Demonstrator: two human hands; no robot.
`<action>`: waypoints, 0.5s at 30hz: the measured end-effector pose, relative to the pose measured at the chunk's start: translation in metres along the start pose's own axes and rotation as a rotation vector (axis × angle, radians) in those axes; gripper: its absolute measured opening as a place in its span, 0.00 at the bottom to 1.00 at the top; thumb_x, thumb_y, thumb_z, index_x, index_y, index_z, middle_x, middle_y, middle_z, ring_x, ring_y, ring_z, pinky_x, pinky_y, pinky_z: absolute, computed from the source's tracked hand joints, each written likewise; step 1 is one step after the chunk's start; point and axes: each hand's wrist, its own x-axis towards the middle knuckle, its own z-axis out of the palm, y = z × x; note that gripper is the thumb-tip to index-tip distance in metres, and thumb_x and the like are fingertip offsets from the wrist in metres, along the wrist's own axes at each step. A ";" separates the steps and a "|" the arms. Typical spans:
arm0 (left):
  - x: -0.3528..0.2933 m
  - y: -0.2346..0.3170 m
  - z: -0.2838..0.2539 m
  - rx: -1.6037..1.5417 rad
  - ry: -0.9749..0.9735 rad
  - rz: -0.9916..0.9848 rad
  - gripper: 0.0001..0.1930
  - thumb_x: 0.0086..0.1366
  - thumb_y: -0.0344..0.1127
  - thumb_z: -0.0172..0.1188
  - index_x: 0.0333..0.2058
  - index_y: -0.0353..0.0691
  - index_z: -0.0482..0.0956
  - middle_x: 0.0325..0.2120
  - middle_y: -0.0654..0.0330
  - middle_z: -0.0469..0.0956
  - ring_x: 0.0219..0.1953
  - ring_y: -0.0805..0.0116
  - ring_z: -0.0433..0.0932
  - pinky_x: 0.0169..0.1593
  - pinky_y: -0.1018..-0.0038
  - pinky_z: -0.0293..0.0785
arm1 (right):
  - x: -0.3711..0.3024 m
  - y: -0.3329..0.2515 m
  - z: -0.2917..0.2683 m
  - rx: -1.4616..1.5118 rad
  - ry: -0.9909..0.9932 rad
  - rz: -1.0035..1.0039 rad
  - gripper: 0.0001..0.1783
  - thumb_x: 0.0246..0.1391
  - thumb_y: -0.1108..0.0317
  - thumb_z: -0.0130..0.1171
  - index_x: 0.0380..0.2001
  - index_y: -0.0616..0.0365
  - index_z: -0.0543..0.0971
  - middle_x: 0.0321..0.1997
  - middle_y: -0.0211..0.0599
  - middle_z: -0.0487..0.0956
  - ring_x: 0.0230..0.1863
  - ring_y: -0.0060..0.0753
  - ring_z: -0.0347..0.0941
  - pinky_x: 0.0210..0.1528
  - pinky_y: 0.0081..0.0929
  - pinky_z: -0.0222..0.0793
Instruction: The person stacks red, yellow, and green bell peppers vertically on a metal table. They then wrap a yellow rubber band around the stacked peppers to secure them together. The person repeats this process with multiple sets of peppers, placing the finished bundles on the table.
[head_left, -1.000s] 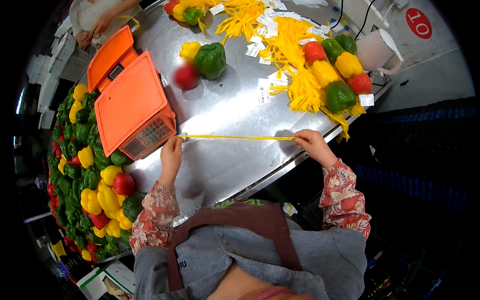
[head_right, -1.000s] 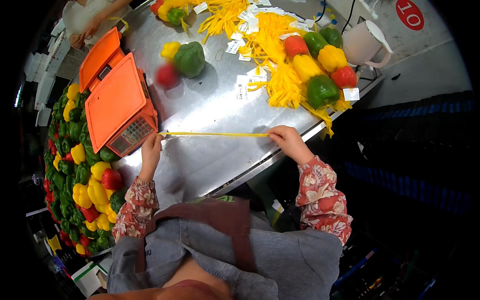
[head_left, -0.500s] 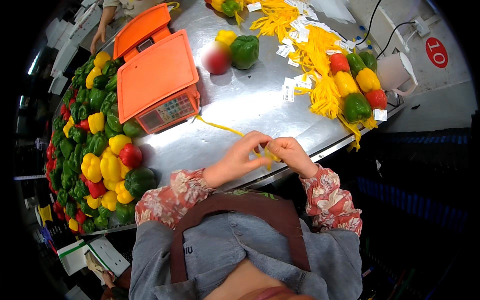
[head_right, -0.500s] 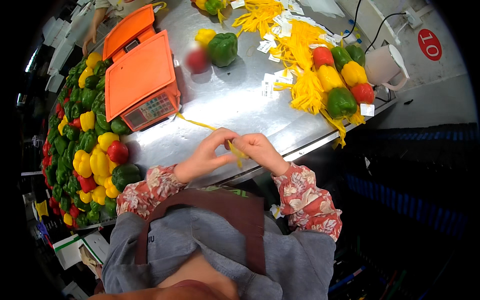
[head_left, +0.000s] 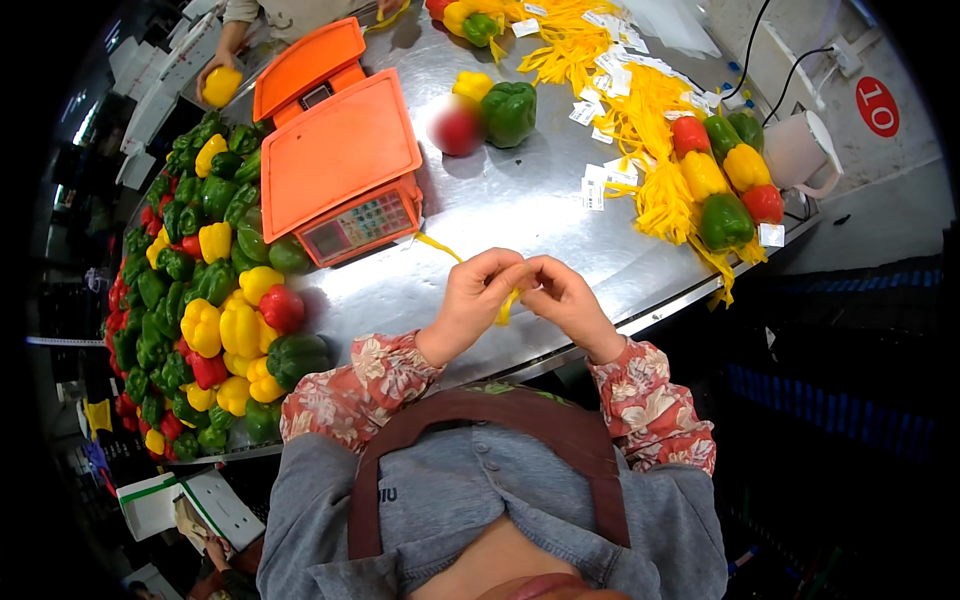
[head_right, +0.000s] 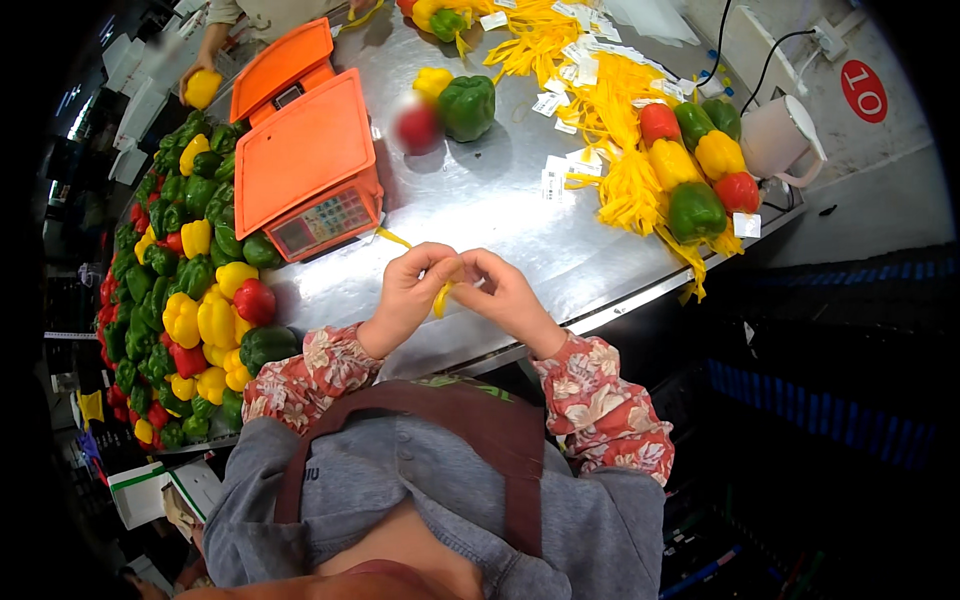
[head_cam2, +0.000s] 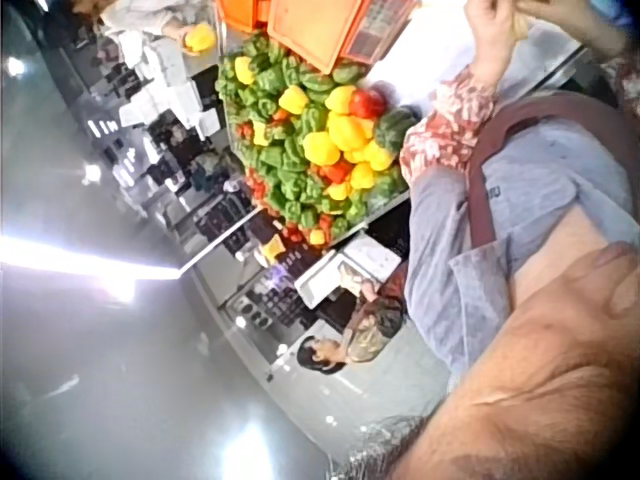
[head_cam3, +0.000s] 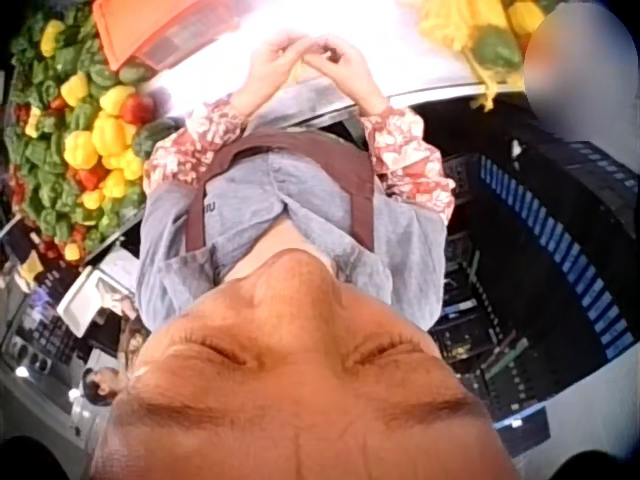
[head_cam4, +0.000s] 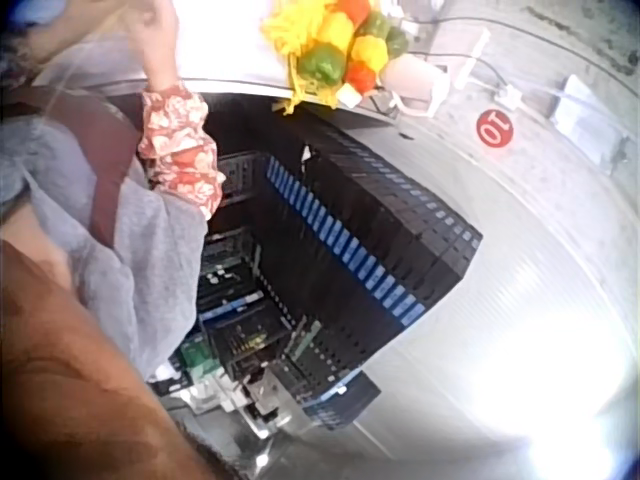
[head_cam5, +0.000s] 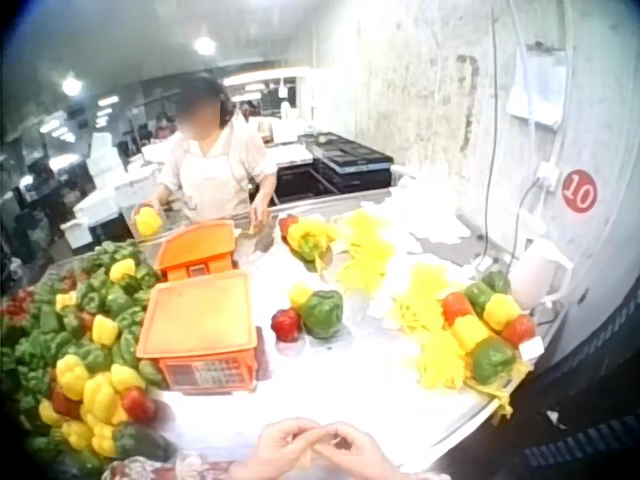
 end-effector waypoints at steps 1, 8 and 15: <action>0.000 0.001 -0.001 -0.012 0.000 -0.017 0.04 0.61 0.29 0.53 0.33 0.36 0.73 0.23 0.69 0.71 0.25 0.84 0.66 0.28 0.87 0.62 | 0.003 0.003 0.003 -0.080 0.033 -0.053 0.11 0.55 0.65 0.52 0.39 0.58 0.71 0.32 0.24 0.71 0.33 0.16 0.65 0.35 0.14 0.61; 0.001 0.003 -0.026 0.292 -0.217 -0.217 0.05 0.61 0.31 0.53 0.32 0.35 0.73 0.23 0.66 0.72 0.26 0.82 0.67 0.30 0.83 0.64 | 0.012 0.006 -0.015 0.604 0.126 -0.078 0.09 0.58 0.63 0.47 0.38 0.55 0.63 0.34 0.40 0.76 0.37 0.34 0.75 0.38 0.30 0.72; 0.031 0.006 -0.044 -0.695 0.035 -0.372 0.10 0.66 0.42 0.45 0.31 0.43 0.66 0.23 0.66 0.67 0.27 0.73 0.66 0.33 0.76 0.65 | -0.003 0.004 0.001 0.680 -0.144 0.187 0.11 0.58 0.61 0.49 0.36 0.57 0.70 0.26 0.30 0.74 0.17 0.11 0.57 0.18 0.11 0.51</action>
